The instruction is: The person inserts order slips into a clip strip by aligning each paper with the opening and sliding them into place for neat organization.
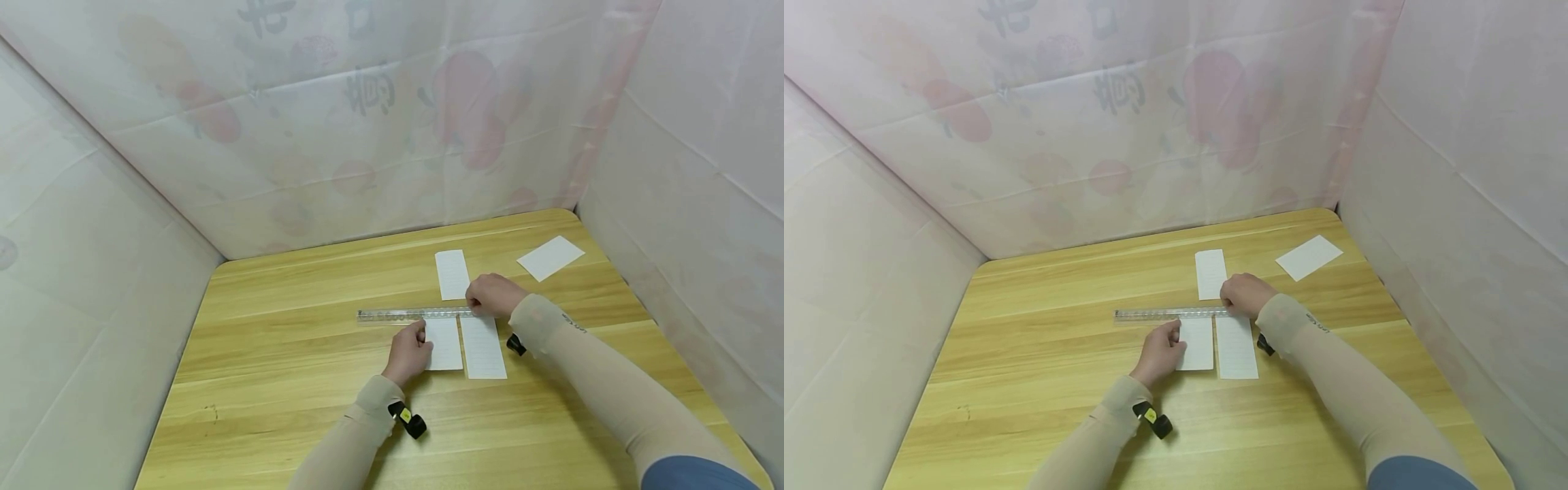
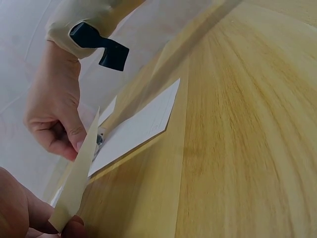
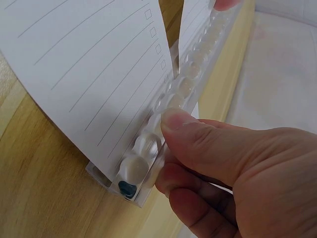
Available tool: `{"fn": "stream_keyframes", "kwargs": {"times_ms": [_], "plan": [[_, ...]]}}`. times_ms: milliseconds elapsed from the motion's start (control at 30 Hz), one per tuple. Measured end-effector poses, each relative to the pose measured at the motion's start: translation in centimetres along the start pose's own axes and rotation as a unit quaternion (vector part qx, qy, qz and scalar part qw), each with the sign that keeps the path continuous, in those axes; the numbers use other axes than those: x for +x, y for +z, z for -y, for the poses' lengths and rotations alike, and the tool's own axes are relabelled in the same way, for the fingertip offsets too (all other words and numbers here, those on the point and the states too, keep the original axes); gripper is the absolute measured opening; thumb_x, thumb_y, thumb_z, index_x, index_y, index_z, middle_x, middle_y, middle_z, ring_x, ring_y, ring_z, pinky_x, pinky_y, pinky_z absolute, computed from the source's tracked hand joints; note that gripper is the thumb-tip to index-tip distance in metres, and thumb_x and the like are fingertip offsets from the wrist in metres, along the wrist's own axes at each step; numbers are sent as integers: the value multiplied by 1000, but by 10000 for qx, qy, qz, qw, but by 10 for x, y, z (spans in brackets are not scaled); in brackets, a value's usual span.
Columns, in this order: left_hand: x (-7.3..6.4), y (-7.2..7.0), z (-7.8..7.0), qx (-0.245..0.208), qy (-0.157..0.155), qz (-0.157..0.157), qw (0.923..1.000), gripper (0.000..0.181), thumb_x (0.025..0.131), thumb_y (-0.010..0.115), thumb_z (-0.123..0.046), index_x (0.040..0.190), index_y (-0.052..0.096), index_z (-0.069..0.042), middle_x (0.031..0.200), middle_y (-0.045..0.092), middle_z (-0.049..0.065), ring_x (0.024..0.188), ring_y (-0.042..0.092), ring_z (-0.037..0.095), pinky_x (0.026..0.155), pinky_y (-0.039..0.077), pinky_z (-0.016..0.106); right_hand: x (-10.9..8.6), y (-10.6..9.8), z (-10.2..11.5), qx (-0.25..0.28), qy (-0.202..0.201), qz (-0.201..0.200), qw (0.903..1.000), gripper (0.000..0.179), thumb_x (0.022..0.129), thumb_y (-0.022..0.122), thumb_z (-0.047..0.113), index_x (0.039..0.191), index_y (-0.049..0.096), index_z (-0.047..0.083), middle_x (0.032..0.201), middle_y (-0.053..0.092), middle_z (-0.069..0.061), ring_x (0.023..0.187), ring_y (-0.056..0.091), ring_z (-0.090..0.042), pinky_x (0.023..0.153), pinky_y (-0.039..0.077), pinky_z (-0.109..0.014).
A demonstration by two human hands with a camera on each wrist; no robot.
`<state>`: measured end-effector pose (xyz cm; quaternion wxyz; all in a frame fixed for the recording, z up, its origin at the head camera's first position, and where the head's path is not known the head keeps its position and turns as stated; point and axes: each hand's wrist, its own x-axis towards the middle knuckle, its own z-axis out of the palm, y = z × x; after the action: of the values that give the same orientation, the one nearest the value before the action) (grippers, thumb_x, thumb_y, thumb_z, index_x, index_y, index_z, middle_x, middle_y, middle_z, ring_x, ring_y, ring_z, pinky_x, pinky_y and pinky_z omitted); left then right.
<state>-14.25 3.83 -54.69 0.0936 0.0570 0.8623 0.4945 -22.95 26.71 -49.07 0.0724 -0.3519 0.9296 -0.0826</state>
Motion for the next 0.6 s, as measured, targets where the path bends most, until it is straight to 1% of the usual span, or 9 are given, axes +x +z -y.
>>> {"fn": "stream_keyframes", "kwargs": {"times_ms": [233, 367, 600], "plan": [[-1, 1, -1, -57, -30, 49, 10000, 46, 90, 59, -1, 135, 51, 4, 80, 49, -2, 62, 41, 7, 68, 39, 27, 0, 1, -1, 19, 40, 10, 10000, 23, 79, 69, 0, 64, 64, 17, 63, 52, 10, 60, 45, -9, 59, 40, -27], [-1, 2, -2, -44, 7, 53, 10000, 46, 90, 60, -1, 135, 50, 5, 81, 50, -2, 64, 42, 8, 67, 40, 28, 1, 2, -1, 17, 43, -14, 10000, 24, 79, 69, 0, 65, 64, 18, 64, 53, 10, 60, 45, -9, 58, 41, -27], [-2, 2, -1, -46, -59, 77, 9999, 48, 91, 60, -3, 137, 49, 4, 83, 51, -2, 69, 45, 8, 67, 40, 27, 1, 3, -1, 33, 61, 8, 10000, 23, 79, 69, 0, 66, 64, 18, 66, 54, 10, 62, 46, -9, 60, 42, -27]]}}
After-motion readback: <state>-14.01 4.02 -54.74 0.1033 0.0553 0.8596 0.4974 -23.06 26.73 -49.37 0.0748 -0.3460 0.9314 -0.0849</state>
